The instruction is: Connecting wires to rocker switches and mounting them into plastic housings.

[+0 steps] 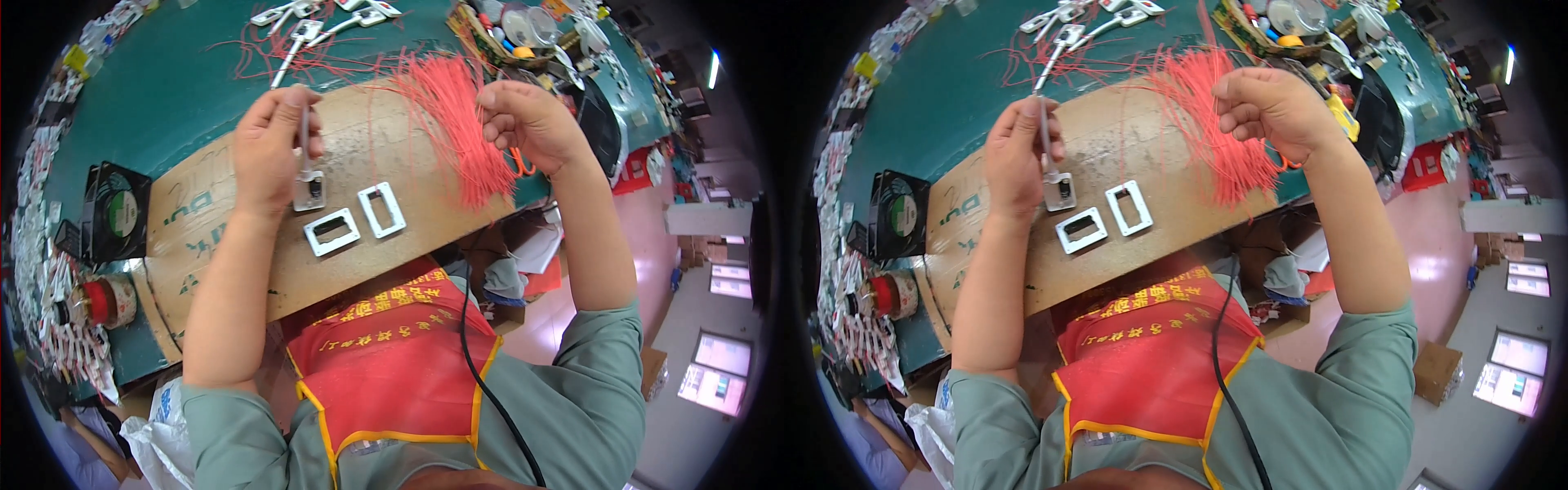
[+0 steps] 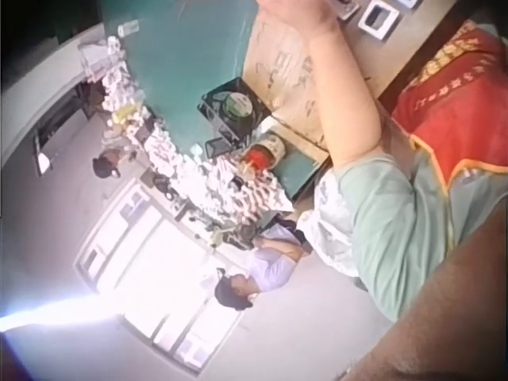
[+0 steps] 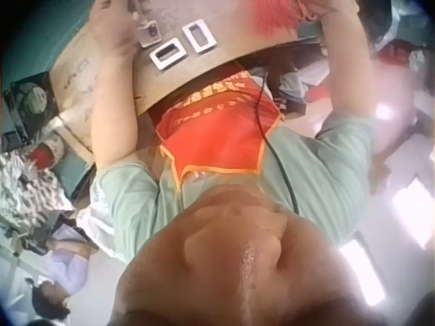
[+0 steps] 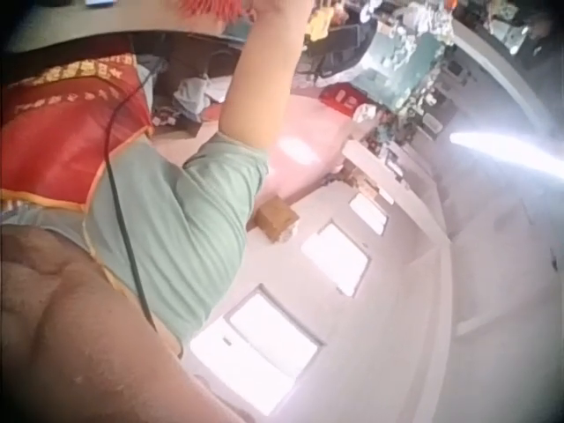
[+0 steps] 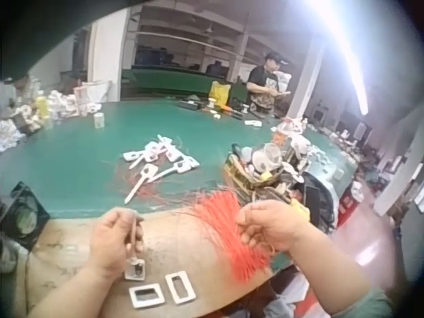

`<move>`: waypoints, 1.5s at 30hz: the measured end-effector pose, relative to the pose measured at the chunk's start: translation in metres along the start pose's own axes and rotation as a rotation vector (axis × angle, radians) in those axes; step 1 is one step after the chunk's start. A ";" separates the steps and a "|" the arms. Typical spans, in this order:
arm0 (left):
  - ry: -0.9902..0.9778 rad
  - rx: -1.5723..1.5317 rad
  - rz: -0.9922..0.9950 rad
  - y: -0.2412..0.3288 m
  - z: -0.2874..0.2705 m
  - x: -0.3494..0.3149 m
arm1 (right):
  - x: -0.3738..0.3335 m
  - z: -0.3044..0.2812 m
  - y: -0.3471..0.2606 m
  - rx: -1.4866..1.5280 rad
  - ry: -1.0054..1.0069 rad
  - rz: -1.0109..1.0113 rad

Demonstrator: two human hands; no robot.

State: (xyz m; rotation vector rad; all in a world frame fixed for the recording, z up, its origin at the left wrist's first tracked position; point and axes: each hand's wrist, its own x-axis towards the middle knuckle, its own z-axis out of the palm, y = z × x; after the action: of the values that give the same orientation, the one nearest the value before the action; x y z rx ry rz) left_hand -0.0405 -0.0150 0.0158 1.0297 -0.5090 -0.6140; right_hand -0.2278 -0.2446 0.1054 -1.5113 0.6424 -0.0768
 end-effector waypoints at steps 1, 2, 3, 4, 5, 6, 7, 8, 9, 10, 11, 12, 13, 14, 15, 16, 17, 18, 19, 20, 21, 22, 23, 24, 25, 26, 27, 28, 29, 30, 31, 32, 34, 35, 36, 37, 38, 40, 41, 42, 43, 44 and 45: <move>0.010 0.016 0.010 0.001 0.002 -0.002 | 0.000 0.009 -0.008 0.021 -0.023 -0.063; -0.010 0.024 0.032 0.001 0.005 -0.004 | 0.001 0.020 -0.016 0.028 -0.039 -0.073; -0.030 0.033 0.055 0.002 0.006 -0.007 | 0.003 0.035 -0.024 0.018 -0.031 -0.185; -0.045 0.056 0.064 0.003 0.005 -0.010 | 0.007 0.049 -0.030 0.005 -0.023 -0.294; -0.046 0.063 0.069 0.002 0.007 -0.011 | 0.010 0.057 -0.035 0.010 -0.026 -0.301; -0.071 0.070 0.086 0.001 0.009 -0.013 | 0.014 0.065 -0.040 -0.012 -0.010 -0.421; -0.094 0.076 0.102 0.001 0.011 -0.014 | 0.018 0.070 -0.044 -0.034 0.005 -0.539; -0.104 0.078 0.094 0.002 0.013 -0.016 | 0.020 0.075 -0.048 -0.054 -0.005 -0.557; -0.103 0.082 0.098 0.003 0.013 -0.016 | 0.018 0.082 -0.054 -0.052 -0.008 -0.562; -0.135 0.080 0.107 0.002 0.013 -0.017 | 0.014 0.091 -0.061 -0.011 -0.002 -0.531; -0.166 0.077 0.115 0.002 0.012 -0.018 | 0.013 0.097 -0.066 0.028 0.004 -0.500; -0.157 0.070 0.107 0.002 0.012 -0.018 | 0.016 0.100 -0.066 0.035 -0.008 -0.518; -0.154 0.070 0.110 0.003 0.013 -0.018 | 0.016 0.101 -0.067 0.034 -0.011 -0.520; -0.153 0.071 0.102 0.004 0.014 -0.018 | 0.017 0.103 -0.069 0.022 -0.011 -0.510; -0.151 0.072 0.094 0.004 0.015 -0.018 | 0.017 0.104 -0.070 0.010 -0.010 -0.500; -0.149 0.072 0.096 0.004 0.014 -0.018 | 0.018 0.105 -0.071 0.009 -0.013 -0.501; -0.152 0.061 0.081 0.004 0.014 -0.018 | 0.018 0.106 -0.071 -0.005 -0.016 -0.509; -0.154 0.049 0.066 0.004 0.014 -0.018 | 0.019 0.107 -0.071 -0.020 -0.019 -0.518; -0.153 0.049 0.068 0.004 0.014 -0.018 | 0.019 0.108 -0.071 -0.021 -0.021 -0.519; -0.155 0.060 0.069 0.004 0.014 -0.018 | 0.020 0.110 -0.071 -0.006 -0.024 -0.515; -0.158 0.071 0.070 0.004 0.014 -0.018 | 0.021 0.111 -0.070 0.010 -0.028 -0.512; -0.158 0.071 0.072 0.004 0.015 -0.018 | 0.022 0.110 -0.066 0.009 -0.028 -0.513; -0.161 0.066 0.076 0.004 0.015 -0.018 | 0.025 0.107 -0.061 -0.061 -0.033 -0.582; -0.165 0.061 0.080 0.005 0.016 -0.018 | 0.027 0.106 -0.058 -0.131 -0.038 -0.649; -0.163 0.062 0.082 0.005 0.016 -0.018 | 0.027 0.106 -0.058 -0.132 -0.041 -0.651; -0.159 0.060 0.077 0.005 0.016 -0.018 | 0.028 0.106 -0.058 -0.133 -0.038 -0.638; -0.156 0.059 0.072 0.005 0.016 -0.019 | 0.028 0.107 -0.058 -0.135 -0.035 -0.625; -0.156 0.059 0.072 0.005 0.016 -0.019 | 0.029 0.107 -0.057 -0.135 -0.035 -0.626; -0.152 0.063 0.074 0.004 0.016 -0.019 | 0.030 0.108 -0.056 -0.123 -0.047 -0.617; -0.149 0.067 0.075 0.003 0.015 -0.019 | 0.031 0.109 -0.054 -0.111 -0.058 -0.608; -0.149 0.067 0.076 0.004 0.016 -0.019 | 0.032 0.109 -0.052 -0.111 -0.058 -0.608; -0.151 0.071 0.077 0.004 0.016 -0.018 | 0.032 0.110 -0.050 -0.107 -0.059 -0.605; -0.151 0.075 0.079 0.004 0.015 -0.018 | 0.033 0.112 -0.046 -0.102 -0.061 -0.601; -0.151 0.072 0.078 0.003 0.015 -0.018 | 0.033 0.113 -0.043 -0.111 -0.051 -0.604; -0.150 0.070 0.077 0.003 0.015 -0.017 | 0.033 0.114 -0.041 -0.120 -0.040 -0.608; -0.151 0.070 0.077 0.004 0.015 -0.017 | 0.033 0.114 -0.039 -0.120 -0.039 -0.607; -0.151 0.079 0.078 0.004 0.015 -0.017 | 0.032 0.114 -0.037 -0.123 -0.049 -0.608; -0.152 0.089 0.080 0.004 0.015 -0.017 | 0.032 0.114 -0.030 -0.126 -0.058 -0.609; -0.151 0.074 0.084 0.004 0.015 -0.017 | 0.033 0.114 -0.026 -0.194 -0.049 -0.624; -0.150 0.060 0.087 0.004 0.014 -0.017 | 0.032 0.115 -0.023 -0.262 -0.039 -0.639; -0.148 0.061 0.088 0.004 0.014 -0.017 | 0.031 0.115 -0.022 -0.262 -0.041 -0.640; -0.148 0.054 0.079 0.004 0.013 -0.017 | 0.028 0.115 -0.021 -0.303 -0.062 -0.603; -0.148 0.047 0.070 0.004 0.013 -0.017 | 0.027 0.116 -0.020 -0.343 -0.083 -0.566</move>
State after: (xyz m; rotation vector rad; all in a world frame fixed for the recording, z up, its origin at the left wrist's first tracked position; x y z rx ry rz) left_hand -0.0602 -0.0100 0.0234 1.0110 -0.6896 -0.6208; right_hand -0.1481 -0.1544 0.1065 -1.9845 0.1461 -0.3481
